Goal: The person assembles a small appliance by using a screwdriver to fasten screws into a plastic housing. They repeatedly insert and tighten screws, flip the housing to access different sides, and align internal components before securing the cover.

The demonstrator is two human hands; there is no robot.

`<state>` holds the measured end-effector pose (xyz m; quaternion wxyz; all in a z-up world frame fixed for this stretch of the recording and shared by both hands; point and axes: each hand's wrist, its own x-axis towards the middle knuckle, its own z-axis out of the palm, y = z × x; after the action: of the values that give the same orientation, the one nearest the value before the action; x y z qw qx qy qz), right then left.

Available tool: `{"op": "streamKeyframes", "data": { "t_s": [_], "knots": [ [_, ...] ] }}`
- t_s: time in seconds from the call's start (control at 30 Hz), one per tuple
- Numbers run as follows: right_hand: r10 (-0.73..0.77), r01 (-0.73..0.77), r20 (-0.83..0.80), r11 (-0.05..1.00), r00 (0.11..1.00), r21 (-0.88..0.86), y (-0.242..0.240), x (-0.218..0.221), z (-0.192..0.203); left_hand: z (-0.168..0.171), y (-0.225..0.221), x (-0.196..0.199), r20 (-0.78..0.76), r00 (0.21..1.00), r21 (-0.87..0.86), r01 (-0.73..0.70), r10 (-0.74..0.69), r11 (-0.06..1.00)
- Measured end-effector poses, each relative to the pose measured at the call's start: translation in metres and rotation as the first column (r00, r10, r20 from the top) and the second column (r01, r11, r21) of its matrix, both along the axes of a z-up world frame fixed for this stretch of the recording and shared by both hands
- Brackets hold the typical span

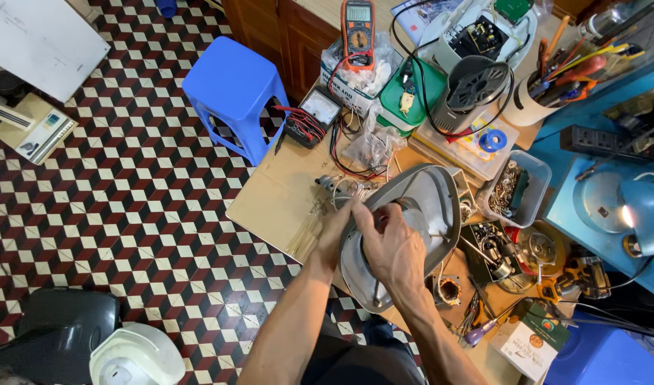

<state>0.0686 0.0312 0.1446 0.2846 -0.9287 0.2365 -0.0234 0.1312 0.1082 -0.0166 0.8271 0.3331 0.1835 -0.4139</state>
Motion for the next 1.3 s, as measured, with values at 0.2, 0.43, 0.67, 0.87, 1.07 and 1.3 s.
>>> {"op": "streamKeyframes", "data": {
  "t_s": [0.2, 0.43, 0.67, 0.87, 1.07, 1.3],
  "knots": [
    [-0.299, 0.315, -0.105, 0.85, 0.948, 0.422, 0.02, 0.03, 0.019, -0.031, -0.024, -0.021, 0.031, 0.997, -0.498, 0.072, -0.066, 0.864],
    [-0.288, 0.329, -0.178, 0.901, 0.941, 0.284, 0.011, 0.018, 0.04, -0.043, -0.062, -0.016, 0.104, 0.994, -0.068, 0.039, -0.032, 0.997],
    [-0.67, 0.606, -0.035, 0.646, 0.741, 0.465, -0.024, -0.115, 0.079, 0.065, -0.093, -0.013, 0.181, 0.912, 0.08, -0.386, 0.368, 0.919],
    [-0.799, 0.509, -0.021, 0.362, 0.601, 0.781, -0.07, -0.177, 0.058, 0.12, -0.104, -0.046, 0.548, 0.757, 0.12, -0.492, 0.356, 0.862],
    [-0.768, 0.289, -0.014, 0.224, 0.64, 0.931, -0.082, -0.217, 0.041, 0.124, -0.119, -0.072, 0.608, 0.729, 0.133, -0.485, 0.315, 0.865],
    [-0.753, 0.22, -0.018, 0.169, 0.658, 0.961, -0.1, -0.264, 0.012, 0.13, -0.137, -0.089, 0.681, 0.684, 0.092, -0.434, 0.262, 0.896]
  ]
}}
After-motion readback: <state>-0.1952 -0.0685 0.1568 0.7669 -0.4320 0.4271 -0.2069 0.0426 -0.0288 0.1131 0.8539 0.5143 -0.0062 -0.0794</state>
